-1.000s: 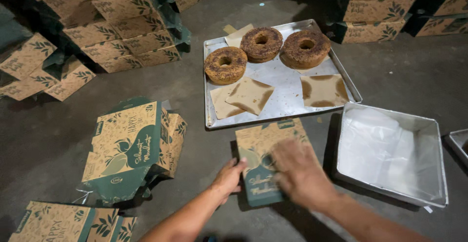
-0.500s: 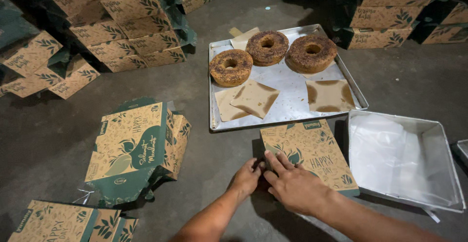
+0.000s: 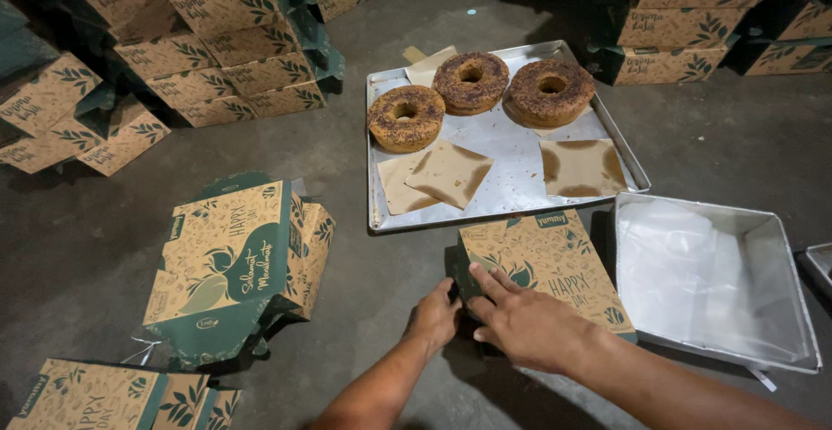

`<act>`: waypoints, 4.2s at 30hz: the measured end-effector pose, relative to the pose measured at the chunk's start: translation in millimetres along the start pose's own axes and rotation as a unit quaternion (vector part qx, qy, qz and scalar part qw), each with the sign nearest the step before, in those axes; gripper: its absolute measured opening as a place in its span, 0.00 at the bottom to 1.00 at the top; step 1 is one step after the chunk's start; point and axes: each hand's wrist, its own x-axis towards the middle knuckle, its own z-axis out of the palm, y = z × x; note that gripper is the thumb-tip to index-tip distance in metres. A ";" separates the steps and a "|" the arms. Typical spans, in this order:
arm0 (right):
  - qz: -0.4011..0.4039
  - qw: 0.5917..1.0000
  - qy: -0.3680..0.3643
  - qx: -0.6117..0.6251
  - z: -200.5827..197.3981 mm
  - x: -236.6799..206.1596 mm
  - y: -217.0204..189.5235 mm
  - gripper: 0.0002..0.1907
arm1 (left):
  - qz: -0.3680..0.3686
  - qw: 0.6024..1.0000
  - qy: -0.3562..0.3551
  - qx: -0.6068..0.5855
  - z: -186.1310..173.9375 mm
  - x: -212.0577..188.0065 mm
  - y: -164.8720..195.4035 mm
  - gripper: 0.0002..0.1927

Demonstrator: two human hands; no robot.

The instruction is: The person packages round, chocolate-sprinkled donuts into small cardboard boxes. They open each box, place a plastic liner inside, add one donut, and close the box, repeating this process for several units.

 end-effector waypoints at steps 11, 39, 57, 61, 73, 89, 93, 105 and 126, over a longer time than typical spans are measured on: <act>-0.010 0.998 0.038 0.040 -7.4 -5.3 8.7 0.24 | 0.034 0.996 0.054 0.064 2.6 -3.4 11.8 0.15; -0.009 0.995 -0.006 -0.099 13.8 4.6 -1.9 0.29 | -0.032 0.997 0.060 0.044 13.7 12.4 8.1 0.20; 0.124 0.941 0.180 0.260 48.8 -11.6 12.3 0.40 | -0.137 0.980 -0.031 -0.142 -9.1 -2.8 39.5 0.26; 0.324 0.875 0.234 0.272 54.1 -16.9 73.3 0.23 | -0.113 0.993 -0.017 0.028 -25.5 1.0 37.6 0.25; 0.326 0.580 0.247 0.705 138.3 4.9 89.9 0.27 | -0.053 0.989 0.068 0.119 -25.7 17.9 28.0 0.41; 0.251 0.710 0.151 0.640 139.1 105.8 -14.8 0.20 | -0.067 0.945 0.102 0.305 -155.9 18.1 6.2 0.37; 0.176 0.719 0.188 0.645 130.8 136.2 -33.5 0.29 | -0.133 0.941 0.118 0.287 -177.7 8.2 -3.3 0.47; 0.127 0.667 0.119 0.725 -44.4 303.0 -100.4 0.48 | -0.116 0.842 0.411 0.330 -388.9 -20.2 65.0 0.26; 0.096 0.538 0.221 0.808 -134.0 302.4 -98.0 0.69 | -0.141 0.966 0.090 -0.197 -440.2 -17.3 118.0 0.37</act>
